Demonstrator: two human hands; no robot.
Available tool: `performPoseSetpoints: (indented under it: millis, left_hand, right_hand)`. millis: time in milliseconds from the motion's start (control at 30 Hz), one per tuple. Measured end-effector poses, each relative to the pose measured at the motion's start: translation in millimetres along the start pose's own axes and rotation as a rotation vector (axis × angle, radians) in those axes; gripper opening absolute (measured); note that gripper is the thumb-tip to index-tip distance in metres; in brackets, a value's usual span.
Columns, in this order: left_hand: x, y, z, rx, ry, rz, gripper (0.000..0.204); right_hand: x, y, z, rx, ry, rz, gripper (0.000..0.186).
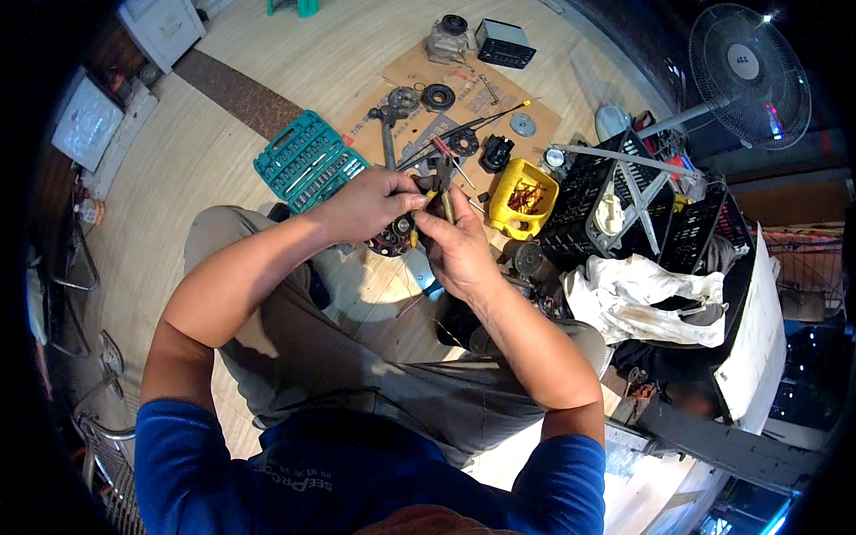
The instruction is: The person works on a motor component, stripping and twisting wires together before securing them with a tool.
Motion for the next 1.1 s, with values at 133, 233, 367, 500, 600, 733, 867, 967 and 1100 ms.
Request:
performPoseSetpoints:
  millis: [133, 233, 367, 500, 600, 733, 867, 967, 1100]
  left_hand:
    - [-4, -3, -2, -0.004, -0.001, -0.063, 0.026]
    - [-11, -3, -12, -0.087, 0.067, -0.055, 0.029]
    - [-26, -2, -12, -0.042, -0.048, -0.082, 0.029]
    - [-30, 0, -11, -0.009, 0.024, -0.096, 0.026]
    - [-28, 0, -12, -0.034, 0.066, -0.085, 0.026]
    - [-31, 2, -17, -0.071, 0.019, -0.091, 0.024]
    - [-33, 0, -14, -0.013, 0.015, -0.091, 0.025]
    - [-31, 2, -15, -0.023, 0.057, -0.07, 0.026]
    - [-15, 5, -11, -0.061, 0.032, 0.114, 0.028]
  right_hand:
    - [-4, -6, 9, -0.038, 0.055, 0.004, 0.03]
    - [-17, -11, 26, -0.107, 0.115, -0.065, 0.024]
    - [-21, -10, 45, -0.078, 0.106, -0.074, 0.021]
    - [-20, -7, 46, -0.066, 0.219, -0.022, 0.021]
    - [-16, -7, 45, -0.111, 0.333, 0.04, 0.021]
    - [-9, -3, 47, -0.128, 0.417, 0.033, 0.017]
    - [-11, -4, 43, -0.073, 0.392, 0.073, 0.018]
    - [-12, -3, 36, 0.009, 0.303, 0.085, 0.019]
    - [-11, -5, 36, 0.045, 0.087, 0.073, 0.028]
Point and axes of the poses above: each hand's wrist, its own y-axis away from the middle knuckle, its own x-axis out of the palm, z = x × y, the point moved 8 cm from there along -y, towards the middle knuckle, and after that the axes turned 11 degrees about -z, right-handed, at the moved point
